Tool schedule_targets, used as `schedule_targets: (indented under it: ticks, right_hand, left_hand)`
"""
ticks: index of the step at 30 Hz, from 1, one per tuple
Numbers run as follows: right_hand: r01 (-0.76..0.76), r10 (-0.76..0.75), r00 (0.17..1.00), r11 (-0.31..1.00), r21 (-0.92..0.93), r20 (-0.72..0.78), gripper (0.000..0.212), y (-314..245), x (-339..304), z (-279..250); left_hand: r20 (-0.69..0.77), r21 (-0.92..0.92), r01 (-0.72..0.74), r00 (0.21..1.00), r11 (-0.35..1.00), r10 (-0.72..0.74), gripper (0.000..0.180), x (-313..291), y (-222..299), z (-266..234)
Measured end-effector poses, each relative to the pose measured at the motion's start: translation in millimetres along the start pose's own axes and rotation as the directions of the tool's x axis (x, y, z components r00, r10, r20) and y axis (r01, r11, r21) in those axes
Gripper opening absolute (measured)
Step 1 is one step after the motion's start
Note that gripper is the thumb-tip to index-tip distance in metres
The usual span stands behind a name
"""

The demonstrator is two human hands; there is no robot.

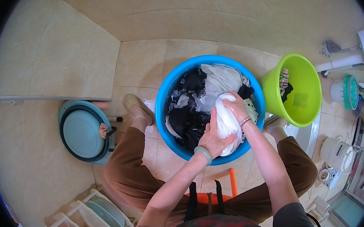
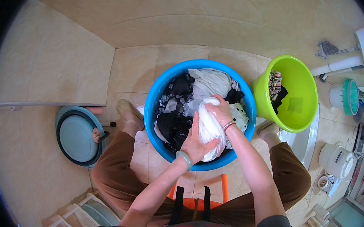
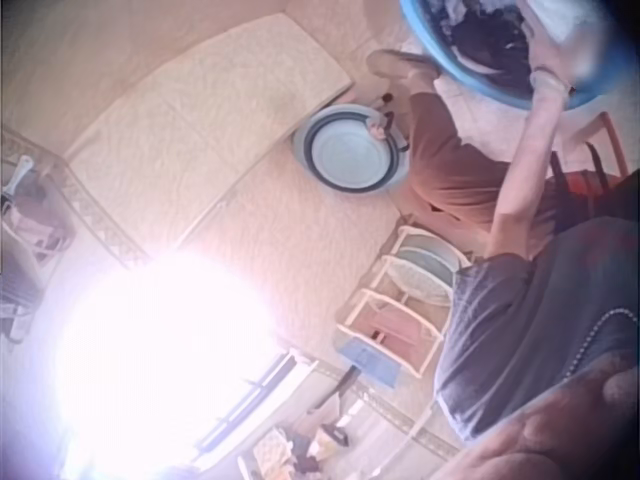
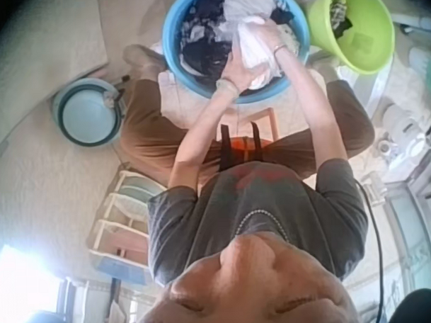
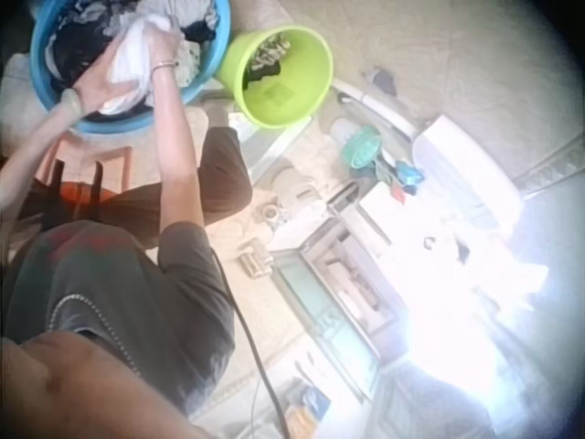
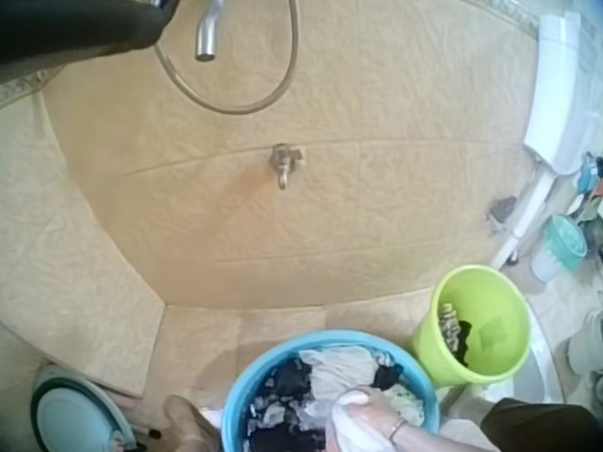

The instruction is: The person hand-washes various garments in a blue basin filled with soapy water. They scrub and rinse items one by one, including a white polka-dot cloth, a black garment, and a beige cloth, then transfer them to a green bucket.

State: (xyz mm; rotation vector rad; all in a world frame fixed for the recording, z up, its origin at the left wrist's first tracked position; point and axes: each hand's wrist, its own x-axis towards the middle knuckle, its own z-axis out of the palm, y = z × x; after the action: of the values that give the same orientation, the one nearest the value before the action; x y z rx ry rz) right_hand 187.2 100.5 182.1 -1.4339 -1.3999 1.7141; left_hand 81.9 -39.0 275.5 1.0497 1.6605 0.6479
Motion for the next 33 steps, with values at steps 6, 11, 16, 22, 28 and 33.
schedule_targets:
  ticks: [6,11,16,22,28,33]
  right_hand:
    - [-0.176,0.097,0.964,0.930,0.323,0.246,0.052,-23,-17,2]
    - [-0.281,-0.019,0.920,0.665,0.692,0.392,0.061,-31,-39,-26]
    - [-0.392,-0.079,0.891,0.359,0.847,0.446,0.048,-52,-55,-15]
    - [-0.222,0.100,0.973,0.671,0.707,0.210,0.028,-62,-48,-14]
    - [-0.275,0.126,0.959,0.619,0.736,0.253,0.026,-71,-56,-19]
    - [0.130,-0.106,0.992,0.767,0.628,-0.074,0.030,-90,-70,-3]
  left_hand:
    - [0.007,-0.544,-0.075,0.996,0.836,0.093,0.094,9,-41,7]
    - [0.473,-0.880,0.473,0.881,-0.043,0.011,0.051,-3,-18,-17]
    - [0.508,-0.748,0.544,0.838,-0.380,0.198,0.042,-2,-20,-16]
    - [0.291,-0.937,0.295,0.956,0.190,-0.046,0.055,2,-29,-22]
    - [0.234,-0.800,0.167,0.971,0.577,0.043,0.059,7,-15,-43]
    - [0.160,-0.978,0.162,0.987,0.133,-0.021,0.048,14,-51,-40]
